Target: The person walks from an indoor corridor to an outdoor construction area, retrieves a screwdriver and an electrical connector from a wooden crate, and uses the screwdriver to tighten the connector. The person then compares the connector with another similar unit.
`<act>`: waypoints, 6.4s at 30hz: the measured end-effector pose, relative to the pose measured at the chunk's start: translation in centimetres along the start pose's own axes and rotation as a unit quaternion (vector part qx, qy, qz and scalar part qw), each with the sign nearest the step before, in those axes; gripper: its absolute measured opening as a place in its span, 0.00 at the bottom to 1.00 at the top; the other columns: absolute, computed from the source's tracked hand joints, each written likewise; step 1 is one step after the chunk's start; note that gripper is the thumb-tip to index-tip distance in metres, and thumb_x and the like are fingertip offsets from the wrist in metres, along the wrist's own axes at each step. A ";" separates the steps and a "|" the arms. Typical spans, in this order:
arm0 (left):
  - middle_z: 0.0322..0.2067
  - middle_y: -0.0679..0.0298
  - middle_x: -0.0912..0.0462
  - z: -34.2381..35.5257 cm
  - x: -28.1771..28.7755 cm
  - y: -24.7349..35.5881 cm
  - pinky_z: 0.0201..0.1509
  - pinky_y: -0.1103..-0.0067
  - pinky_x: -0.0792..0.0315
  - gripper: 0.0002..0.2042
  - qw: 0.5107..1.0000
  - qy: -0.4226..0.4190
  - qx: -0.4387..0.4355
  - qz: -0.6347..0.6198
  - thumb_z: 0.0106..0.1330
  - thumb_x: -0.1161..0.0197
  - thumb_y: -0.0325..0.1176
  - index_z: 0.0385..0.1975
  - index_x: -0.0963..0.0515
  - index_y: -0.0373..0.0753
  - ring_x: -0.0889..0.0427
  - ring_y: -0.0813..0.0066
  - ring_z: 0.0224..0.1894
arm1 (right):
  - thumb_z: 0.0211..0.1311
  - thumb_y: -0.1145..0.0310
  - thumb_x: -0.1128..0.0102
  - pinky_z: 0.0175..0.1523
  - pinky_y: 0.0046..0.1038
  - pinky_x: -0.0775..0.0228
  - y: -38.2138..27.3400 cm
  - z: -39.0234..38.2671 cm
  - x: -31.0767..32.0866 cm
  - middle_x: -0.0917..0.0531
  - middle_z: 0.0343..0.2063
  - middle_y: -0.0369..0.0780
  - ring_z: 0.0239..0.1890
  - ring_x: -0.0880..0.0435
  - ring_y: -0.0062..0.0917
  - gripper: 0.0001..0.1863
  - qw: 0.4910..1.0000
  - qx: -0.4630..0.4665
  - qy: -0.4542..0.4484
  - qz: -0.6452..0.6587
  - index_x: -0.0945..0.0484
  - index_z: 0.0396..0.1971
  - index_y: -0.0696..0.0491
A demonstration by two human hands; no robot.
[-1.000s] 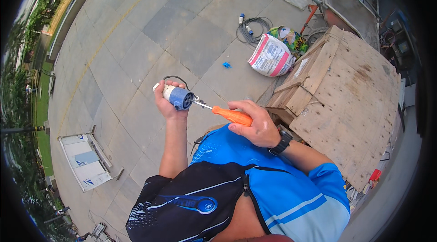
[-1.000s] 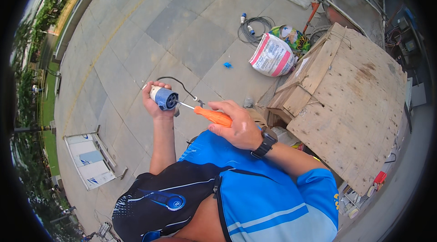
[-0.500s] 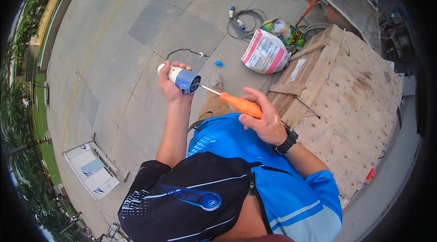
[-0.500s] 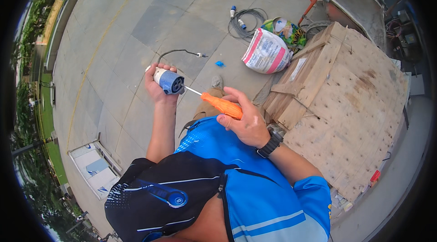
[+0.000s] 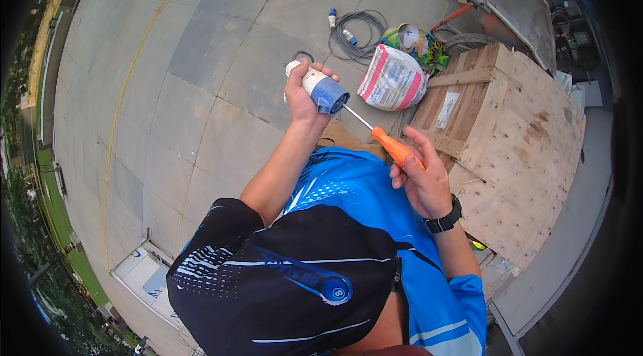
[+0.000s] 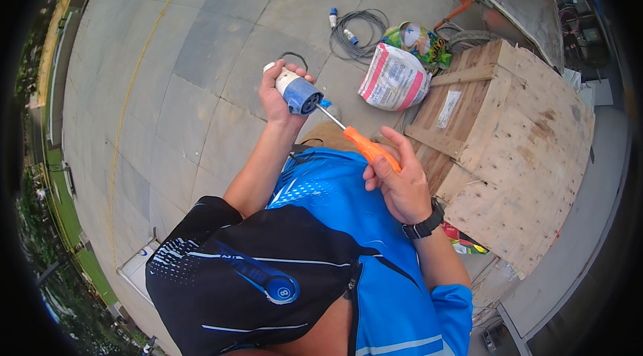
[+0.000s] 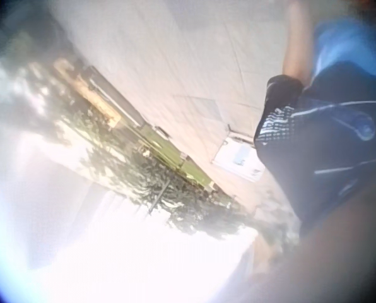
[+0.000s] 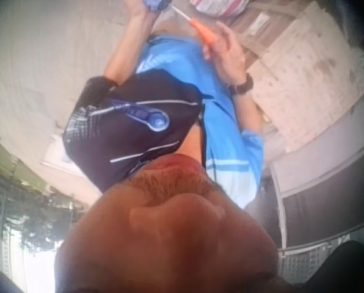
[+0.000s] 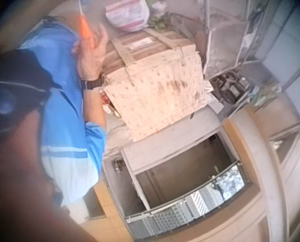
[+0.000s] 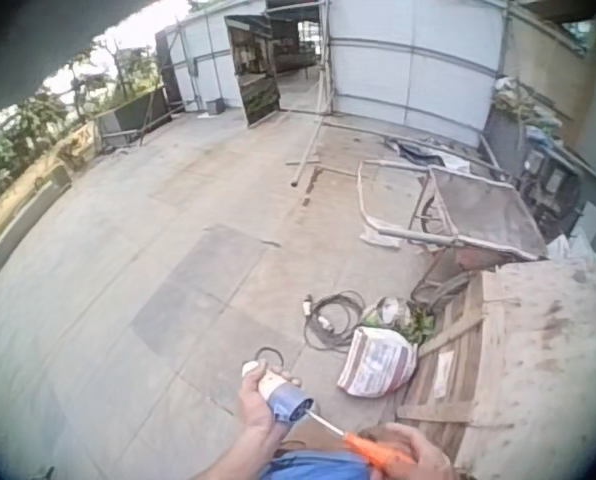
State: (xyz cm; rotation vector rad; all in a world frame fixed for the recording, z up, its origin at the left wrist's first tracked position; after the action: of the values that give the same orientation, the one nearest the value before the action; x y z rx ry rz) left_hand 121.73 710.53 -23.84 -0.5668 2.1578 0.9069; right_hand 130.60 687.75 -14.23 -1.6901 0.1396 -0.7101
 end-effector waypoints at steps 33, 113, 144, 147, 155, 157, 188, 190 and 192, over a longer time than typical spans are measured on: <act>0.28 0.58 0.21 6.4 0.2 0.4 0.40 0.69 0.22 0.08 0.991 0.028 0.094 -0.092 0.62 0.42 0.37 0.28 0.28 0.40 0.21 0.60 0.31 | 0.57 0.69 0.32 0.44 0.38 0.25 -1.1 5.3 -1.9 0.22 0.46 0.51 0.44 0.19 0.43 0.25 0.990 -0.094 0.086 -0.056 0.30 0.52 0.59; 0.31 0.57 0.21 13.8 -6.1 -11.9 0.43 0.71 0.22 0.16 0.947 -0.027 0.301 0.109 0.65 0.43 0.42 0.36 0.28 0.32 0.20 0.62 0.36 | 0.60 0.67 0.38 0.45 0.39 0.26 2.9 4.7 5.4 0.29 0.47 0.51 0.42 0.21 0.46 0.22 0.963 -0.025 0.268 -0.009 0.32 0.53 0.54; 0.30 0.59 0.22 16.5 -11.9 -21.9 0.38 0.74 0.22 0.16 0.792 -0.085 0.525 0.300 0.63 0.42 0.42 0.37 0.29 0.33 0.20 0.65 0.33 | 0.59 0.71 0.36 0.50 0.37 0.31 -1.6 6.5 2.7 0.29 0.46 0.46 0.45 0.25 0.44 0.21 0.794 -0.045 0.593 -0.126 0.31 0.50 0.58; 0.30 0.59 0.22 16.7 -11.5 -21.1 0.39 0.74 0.22 0.16 0.783 -0.093 0.543 0.287 0.63 0.42 0.42 0.36 0.29 0.33 0.21 0.65 0.33 | 0.54 0.77 0.36 0.53 0.38 0.33 -2.6 6.2 2.0 0.25 0.43 0.44 0.48 0.26 0.45 0.20 0.799 0.025 0.592 -0.105 0.30 0.47 0.57; 0.30 0.59 0.22 14.3 -10.8 -20.9 0.39 0.73 0.22 0.17 0.804 -0.094 0.522 0.267 0.64 0.46 0.44 0.37 0.29 0.33 0.21 0.66 0.33 | 0.68 0.66 0.48 0.46 0.38 0.27 -1.4 3.2 1.3 0.29 0.48 0.48 0.41 0.23 0.38 0.20 0.871 -0.216 0.411 -0.157 0.31 0.56 0.58; 0.30 0.59 0.22 14.1 -10.3 -20.6 0.39 0.73 0.22 0.17 0.805 -0.104 0.520 0.265 0.64 0.47 0.45 0.37 0.30 0.33 0.21 0.66 0.33 | 0.68 0.65 0.47 0.43 0.35 0.26 -1.8 1.9 1.4 0.31 0.47 0.50 0.40 0.22 0.39 0.21 0.815 -0.023 0.516 -0.262 0.33 0.57 0.59; 0.30 0.54 0.21 6.5 -13.1 -18.1 0.39 0.68 0.21 0.13 0.810 -0.092 0.546 0.192 0.65 0.46 0.38 0.37 0.29 0.31 0.21 0.59 0.31 | 0.58 0.64 0.31 0.45 0.36 0.25 -5.5 0.4 0.6 0.28 0.46 0.49 0.47 0.24 0.42 0.27 0.775 -0.227 0.566 -0.166 0.32 0.53 0.59; 0.30 0.54 0.21 6.6 -13.3 -18.1 0.39 0.68 0.21 0.13 0.808 -0.089 0.550 0.193 0.65 0.46 0.38 0.37 0.28 0.31 0.21 0.59 0.31 | 0.59 0.65 0.32 0.46 0.38 0.25 -6.5 0.5 0.8 0.27 0.44 0.50 0.47 0.24 0.45 0.25 0.789 -0.281 0.530 -0.135 0.31 0.52 0.57; 0.30 0.54 0.21 6.8 -13.4 -18.2 0.39 0.68 0.21 0.13 0.807 -0.088 0.549 0.196 0.64 0.45 0.38 0.37 0.28 0.31 0.21 0.60 0.31 | 0.59 0.66 0.34 0.47 0.39 0.26 -7.2 0.7 0.9 0.26 0.44 0.49 0.47 0.25 0.46 0.23 0.818 -0.283 0.488 -0.115 0.29 0.52 0.57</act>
State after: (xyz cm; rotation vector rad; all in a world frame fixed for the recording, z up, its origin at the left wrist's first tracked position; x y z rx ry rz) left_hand 144.74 705.17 -24.92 0.5396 2.2102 -0.2161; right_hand 129.64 689.74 -7.34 -1.7297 0.9595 -1.8226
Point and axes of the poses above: each hand's wrist, its own z-axis towards the middle knuckle, its own x-axis out of the back of the hand, y = z × x, the point moved 2 cm from there along z, towards the middle knuckle
